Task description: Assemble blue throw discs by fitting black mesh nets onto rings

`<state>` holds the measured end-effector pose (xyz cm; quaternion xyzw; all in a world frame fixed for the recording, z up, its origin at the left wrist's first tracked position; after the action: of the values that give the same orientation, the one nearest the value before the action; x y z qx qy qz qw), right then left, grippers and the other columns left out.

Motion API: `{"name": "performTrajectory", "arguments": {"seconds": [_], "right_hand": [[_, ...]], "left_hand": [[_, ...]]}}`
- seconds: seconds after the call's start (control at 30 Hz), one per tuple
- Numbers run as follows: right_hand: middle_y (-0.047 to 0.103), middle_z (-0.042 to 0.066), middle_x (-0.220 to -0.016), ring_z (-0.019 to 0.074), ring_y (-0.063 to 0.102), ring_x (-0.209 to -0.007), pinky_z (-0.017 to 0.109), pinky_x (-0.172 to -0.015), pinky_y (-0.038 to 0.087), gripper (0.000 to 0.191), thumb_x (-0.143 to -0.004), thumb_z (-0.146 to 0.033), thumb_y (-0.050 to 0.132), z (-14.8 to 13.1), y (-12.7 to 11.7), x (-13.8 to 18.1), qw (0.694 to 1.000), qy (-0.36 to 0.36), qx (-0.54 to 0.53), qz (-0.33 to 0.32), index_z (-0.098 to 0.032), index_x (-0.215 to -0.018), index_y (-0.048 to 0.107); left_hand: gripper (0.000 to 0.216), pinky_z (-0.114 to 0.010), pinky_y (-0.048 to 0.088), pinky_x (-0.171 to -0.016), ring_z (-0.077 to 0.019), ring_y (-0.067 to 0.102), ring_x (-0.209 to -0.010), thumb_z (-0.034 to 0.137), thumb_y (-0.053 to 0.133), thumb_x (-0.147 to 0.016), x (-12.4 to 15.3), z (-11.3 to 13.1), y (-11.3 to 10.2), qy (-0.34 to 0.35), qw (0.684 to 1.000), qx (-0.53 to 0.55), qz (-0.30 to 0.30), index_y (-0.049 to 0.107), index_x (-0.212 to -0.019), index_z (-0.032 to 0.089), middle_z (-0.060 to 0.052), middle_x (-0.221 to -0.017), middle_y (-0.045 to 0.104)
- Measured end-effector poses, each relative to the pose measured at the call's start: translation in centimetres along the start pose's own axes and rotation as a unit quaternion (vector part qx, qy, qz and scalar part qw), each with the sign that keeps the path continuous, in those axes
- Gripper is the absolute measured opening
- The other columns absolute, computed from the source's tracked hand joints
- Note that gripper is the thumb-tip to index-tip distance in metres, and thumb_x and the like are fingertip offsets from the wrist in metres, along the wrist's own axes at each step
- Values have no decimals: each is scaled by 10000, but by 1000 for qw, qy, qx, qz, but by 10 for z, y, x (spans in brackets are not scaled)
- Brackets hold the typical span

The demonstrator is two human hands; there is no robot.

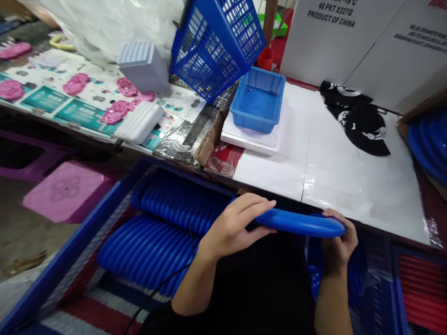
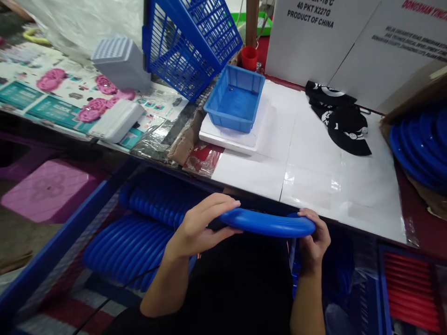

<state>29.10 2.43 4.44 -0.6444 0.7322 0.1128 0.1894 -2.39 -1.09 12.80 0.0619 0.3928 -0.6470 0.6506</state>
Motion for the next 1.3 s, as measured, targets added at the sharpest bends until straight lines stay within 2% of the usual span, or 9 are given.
{"name": "performTrajectory", "arguments": {"seconds": [0.2,0.4,0.53,0.63,0.73,0.9,1.0,1.17,1.3], "right_hand": [[777,83,-982,342,723,-1030,571,-983,541,395,-855,-523,801,2,2,-1,1000,0,-14,6,-228,-1118,788],[781,79,-985,323,714,-1022,554,-965,555,382,-873,-503,779,1,6,0,999,-31,-23,-6,-237,-1146,780],[801,91,-1041,340,742,-1079,583,-974,579,381,-945,-509,744,-11,9,0,997,-57,22,-42,-238,-1213,752],[812,102,-1117,366,756,-1140,667,-1051,548,397,-982,-495,732,-32,16,-2,989,-82,62,-107,-255,-1299,724],[809,113,-1185,371,759,-1165,737,-1140,470,449,-993,-458,733,-60,28,-6,969,-131,103,-181,-265,-1397,691],[806,127,-1177,353,766,-1131,691,-1134,488,555,-989,-403,752,-95,46,-14,934,-207,192,-218,-239,-1506,638],[819,113,-1158,336,774,-1090,625,-1091,528,566,-997,-424,753,-104,54,-15,921,-228,206,-241,-246,-1519,631],[825,97,-1103,308,781,-959,542,-951,533,449,-1040,-416,704,-104,61,-12,936,-213,191,-207,-256,-1458,676],[817,87,-1050,303,774,-896,523,-896,492,409,-1035,-413,700,-102,63,-11,943,-203,196,-178,-257,-1414,701]], "left_hand": [[426,-418,635,-937,-273,782,-1056,434,841,-933,26,-34,-8,-73,993,94,10,771,-1281,198,-142,-1115,826],[394,-413,623,-897,-267,779,-986,451,839,-932,35,-41,-4,-91,989,109,37,806,-1244,212,-129,-1073,834],[405,-434,638,-882,-291,784,-983,490,808,-948,38,-44,-12,-95,988,111,48,812,-1231,200,-148,-1076,833],[414,-456,645,-919,-314,781,-1062,463,784,-970,38,-39,-24,-98,990,92,42,788,-1293,204,-162,-1152,827],[431,-472,627,-982,-311,774,-1106,436,783,-978,29,-21,-34,-62,997,42,3,756,-1352,225,-144,-1178,823],[401,-459,586,-1070,-274,778,-1110,349,765,-1004,9,7,-34,-13,994,-54,-89,717,-1380,216,-122,-1178,823],[416,-444,605,-1037,-269,785,-1087,359,765,-1004,3,15,-29,2,992,-52,-114,707,-1391,220,-110,-1149,829],[367,-370,644,-874,-248,809,-1002,297,734,-1024,1,18,-23,19,997,-27,-66,709,-1380,211,-108,-1127,839],[363,-361,644,-832,-247,816,-965,295,751,-1010,0,13,-18,32,998,-20,-46,712,-1361,209,-96,-1092,842]]}}
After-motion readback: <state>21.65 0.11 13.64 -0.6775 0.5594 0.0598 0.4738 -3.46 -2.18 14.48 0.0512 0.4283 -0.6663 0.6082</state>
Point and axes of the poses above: each hand's wrist, its own x-axis away from the middle knuckle, its own y-axis out of the palm, z = x × y, the point moved 4 cm from there along -x, towards the middle knuckle
